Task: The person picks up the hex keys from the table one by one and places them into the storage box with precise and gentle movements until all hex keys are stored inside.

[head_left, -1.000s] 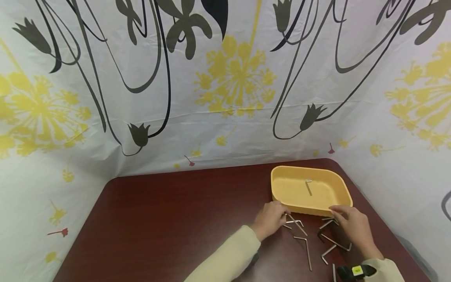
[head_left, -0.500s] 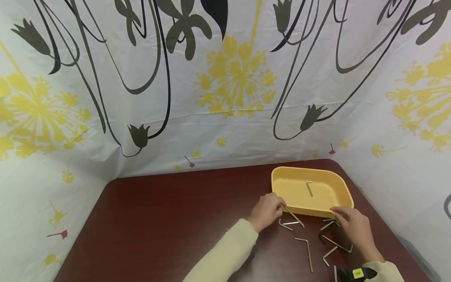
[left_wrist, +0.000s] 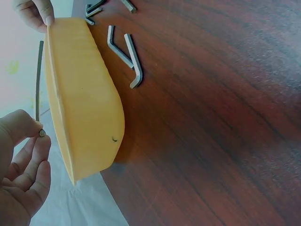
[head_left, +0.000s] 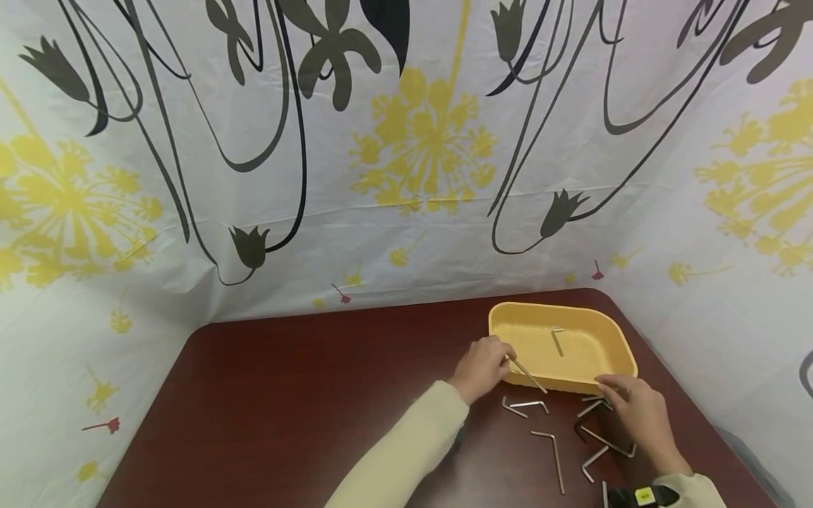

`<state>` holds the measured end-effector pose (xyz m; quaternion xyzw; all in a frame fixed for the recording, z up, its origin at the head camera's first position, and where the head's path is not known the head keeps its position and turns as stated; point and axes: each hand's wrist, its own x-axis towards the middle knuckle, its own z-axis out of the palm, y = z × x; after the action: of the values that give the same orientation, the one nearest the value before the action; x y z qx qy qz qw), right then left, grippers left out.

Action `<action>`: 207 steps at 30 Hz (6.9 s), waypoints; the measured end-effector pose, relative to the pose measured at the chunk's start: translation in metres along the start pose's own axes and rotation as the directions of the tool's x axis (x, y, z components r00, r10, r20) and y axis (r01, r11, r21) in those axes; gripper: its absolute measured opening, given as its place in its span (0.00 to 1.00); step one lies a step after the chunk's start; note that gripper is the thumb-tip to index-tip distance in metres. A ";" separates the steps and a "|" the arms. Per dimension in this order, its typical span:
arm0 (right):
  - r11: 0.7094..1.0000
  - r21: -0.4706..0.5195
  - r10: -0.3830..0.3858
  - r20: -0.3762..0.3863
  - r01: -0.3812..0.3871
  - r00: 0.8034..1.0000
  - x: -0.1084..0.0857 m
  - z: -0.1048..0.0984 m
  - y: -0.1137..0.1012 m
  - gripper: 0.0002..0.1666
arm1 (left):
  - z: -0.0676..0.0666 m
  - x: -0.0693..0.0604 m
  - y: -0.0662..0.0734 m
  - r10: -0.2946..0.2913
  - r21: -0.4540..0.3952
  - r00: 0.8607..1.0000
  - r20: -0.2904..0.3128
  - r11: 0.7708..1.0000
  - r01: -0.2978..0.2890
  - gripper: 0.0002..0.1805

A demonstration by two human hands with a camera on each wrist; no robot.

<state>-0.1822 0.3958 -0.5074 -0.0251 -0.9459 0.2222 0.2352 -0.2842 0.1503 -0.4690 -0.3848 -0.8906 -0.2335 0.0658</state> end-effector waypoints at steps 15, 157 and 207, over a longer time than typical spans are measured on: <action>1.000 0.005 -0.026 -0.039 0.026 0.999 0.001 0.001 -0.001 0.08 | -0.007 0.023 0.003 -0.015 0.043 0.999 0.029 0.999 0.013 0.11; 0.994 -0.082 -0.080 -0.101 0.072 0.992 0.002 0.010 0.007 0.12 | 0.078 0.180 0.015 0.006 0.393 0.880 0.475 0.893 -0.218 0.15; 0.995 -0.092 -0.028 -0.008 0.028 1.000 0.013 0.009 0.039 0.11 | 0.053 0.175 0.015 0.050 0.339 0.887 0.460 0.913 -0.227 0.16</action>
<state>-0.1996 0.4296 -0.5256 -0.0237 -0.9542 0.1752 0.2412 -0.3917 0.2987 -0.4580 -0.4709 -0.8798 0.0442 -0.0469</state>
